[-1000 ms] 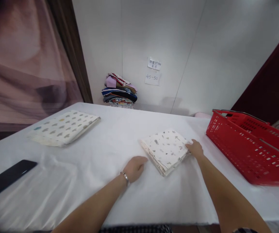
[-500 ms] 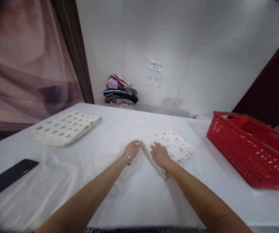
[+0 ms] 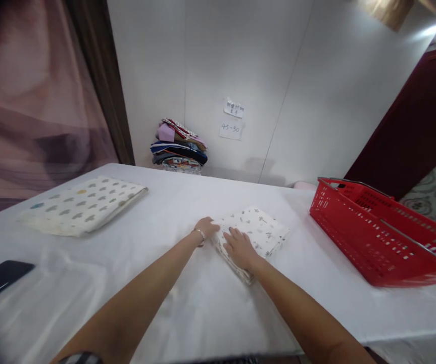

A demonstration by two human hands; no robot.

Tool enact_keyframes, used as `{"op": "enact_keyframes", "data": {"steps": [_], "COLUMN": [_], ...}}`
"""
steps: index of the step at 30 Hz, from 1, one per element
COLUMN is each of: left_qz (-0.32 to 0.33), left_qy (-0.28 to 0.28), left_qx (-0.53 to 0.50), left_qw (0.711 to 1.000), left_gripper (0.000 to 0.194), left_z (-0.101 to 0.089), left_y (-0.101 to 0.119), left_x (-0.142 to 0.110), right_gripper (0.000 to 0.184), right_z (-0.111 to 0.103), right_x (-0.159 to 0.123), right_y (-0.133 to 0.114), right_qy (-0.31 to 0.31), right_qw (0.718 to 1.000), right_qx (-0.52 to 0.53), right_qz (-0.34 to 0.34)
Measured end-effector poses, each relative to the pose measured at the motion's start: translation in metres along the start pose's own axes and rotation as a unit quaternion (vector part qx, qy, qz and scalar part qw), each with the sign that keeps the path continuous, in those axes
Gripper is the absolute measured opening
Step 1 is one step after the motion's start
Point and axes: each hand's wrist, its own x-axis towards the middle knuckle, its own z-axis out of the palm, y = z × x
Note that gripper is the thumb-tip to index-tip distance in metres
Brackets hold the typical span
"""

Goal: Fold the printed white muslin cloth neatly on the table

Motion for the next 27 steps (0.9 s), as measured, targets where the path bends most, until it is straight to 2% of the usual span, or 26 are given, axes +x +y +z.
{"op": "enact_keyframes", "data": {"steps": [7,11,13,16,20,24,27], "left_qz": [0.004,-0.010,-0.012,-0.012,-0.018,-0.038,-0.051], "left_qy": [0.060,0.096,0.104,0.098,0.041,-0.007,-0.023], "left_qx": [-0.006,-0.003,0.005,0.020,0.014,-0.003,-0.009], "left_qw": [0.998,0.995,0.994,0.995,0.999,0.999,0.998], "left_gripper": [0.028,0.030,0.031,0.035,0.043,0.055,0.057], "left_z": [-0.025,-0.026,-0.025,-0.025,-0.031,-0.043,-0.049], "left_y": [-0.066,-0.078,-0.078,-0.077,-0.077,-0.074,-0.069], "left_x": [-0.069,-0.095,-0.098,-0.096,-0.085,-0.070,-0.062], "right_gripper": [0.051,0.051,0.051,0.049,0.046,0.050,0.058], "right_z": [0.000,-0.001,-0.002,-0.007,-0.022,-0.037,-0.046], "right_x": [-0.016,-0.014,-0.008,0.009,0.042,0.074,0.092], "right_y": [-0.041,-0.051,-0.046,-0.025,0.018,0.058,0.079], "right_qy": [-0.029,-0.042,-0.030,0.013,0.058,0.034,-0.028], "right_qw": [0.986,0.978,0.983,0.993,0.998,0.992,0.991], "right_qx": [0.049,0.061,0.057,0.030,-0.024,-0.027,0.011], "right_qz": [-0.157,-0.193,-0.173,-0.110,0.002,0.118,0.127]}}
